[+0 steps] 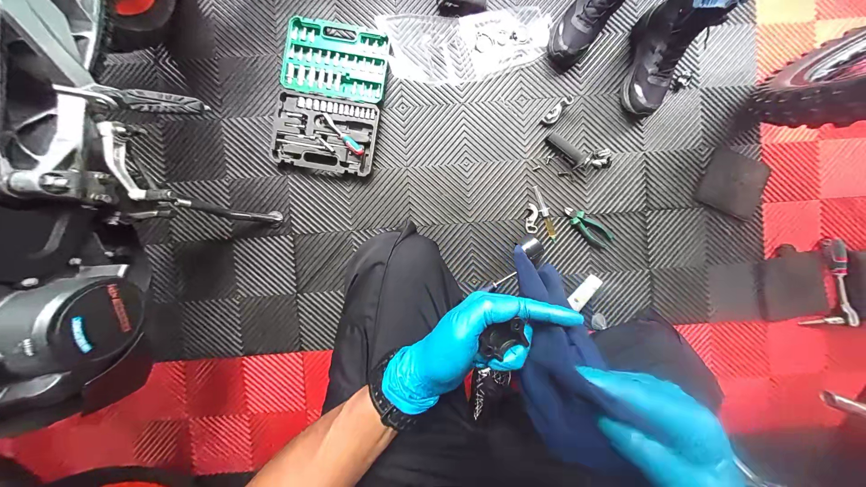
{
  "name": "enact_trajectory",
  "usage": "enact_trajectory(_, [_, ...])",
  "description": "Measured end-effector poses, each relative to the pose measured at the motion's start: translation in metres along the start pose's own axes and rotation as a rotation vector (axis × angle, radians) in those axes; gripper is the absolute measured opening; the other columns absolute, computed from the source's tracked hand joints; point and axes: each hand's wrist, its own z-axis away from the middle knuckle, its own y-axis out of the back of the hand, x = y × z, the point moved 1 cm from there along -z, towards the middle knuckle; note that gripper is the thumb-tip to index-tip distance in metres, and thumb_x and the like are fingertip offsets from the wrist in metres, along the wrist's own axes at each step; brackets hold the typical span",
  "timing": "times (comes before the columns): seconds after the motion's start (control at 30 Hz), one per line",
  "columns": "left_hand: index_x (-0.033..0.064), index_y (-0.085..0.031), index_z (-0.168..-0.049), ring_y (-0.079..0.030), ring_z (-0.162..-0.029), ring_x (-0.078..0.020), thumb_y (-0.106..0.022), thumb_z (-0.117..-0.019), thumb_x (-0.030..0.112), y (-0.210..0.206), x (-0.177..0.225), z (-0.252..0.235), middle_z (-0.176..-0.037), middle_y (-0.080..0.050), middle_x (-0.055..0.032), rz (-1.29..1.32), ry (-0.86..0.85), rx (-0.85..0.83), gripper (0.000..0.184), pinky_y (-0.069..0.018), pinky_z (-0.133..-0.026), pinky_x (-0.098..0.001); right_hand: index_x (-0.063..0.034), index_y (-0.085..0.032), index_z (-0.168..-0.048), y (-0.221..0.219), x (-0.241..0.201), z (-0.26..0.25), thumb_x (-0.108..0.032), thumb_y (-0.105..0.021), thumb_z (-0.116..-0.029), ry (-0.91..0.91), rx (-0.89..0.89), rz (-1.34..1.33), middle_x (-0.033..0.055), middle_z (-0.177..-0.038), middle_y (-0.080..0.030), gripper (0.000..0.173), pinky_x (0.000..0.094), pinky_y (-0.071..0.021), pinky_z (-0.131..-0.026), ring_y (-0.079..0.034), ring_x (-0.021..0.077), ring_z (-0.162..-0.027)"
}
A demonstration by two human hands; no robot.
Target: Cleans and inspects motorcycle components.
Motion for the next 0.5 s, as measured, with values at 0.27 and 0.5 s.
enact_trajectory(0.27, [-0.0014,-0.072,-0.119,-0.067,-0.093,-0.0022,-0.022,-0.1036,0.007,0.001,-0.007,0.002,-0.102,-0.075,-0.0037,-0.585,-0.019,0.266,0.053,-0.0539,-0.089,-0.0226,-0.0123,-0.071,-0.122,-0.04,0.03,-0.034,-0.022,-0.049,-0.0989,0.268,-0.017,0.965,0.002,-0.06,-0.055,0.034,0.0321,-0.0424,-0.049,-0.054,0.0176,-0.053])
enact_trajectory(0.5, [0.003,-0.073,-0.122,-0.07,-0.108,-0.0119,-0.02,-0.1057,0.016,0.0,-0.003,0.004,-0.115,-0.076,-0.0059,-0.567,0.007,0.268,0.057,-0.0554,-0.099,-0.0314,0.0055,-0.069,-0.122,-0.027,0.042,-0.044,0.002,-0.049,-0.0979,-0.091,-0.124,-0.32,0.0093,-0.124,-0.072,0.032,0.0292,-0.0519,-0.104,-0.065,0.0095,-0.118])
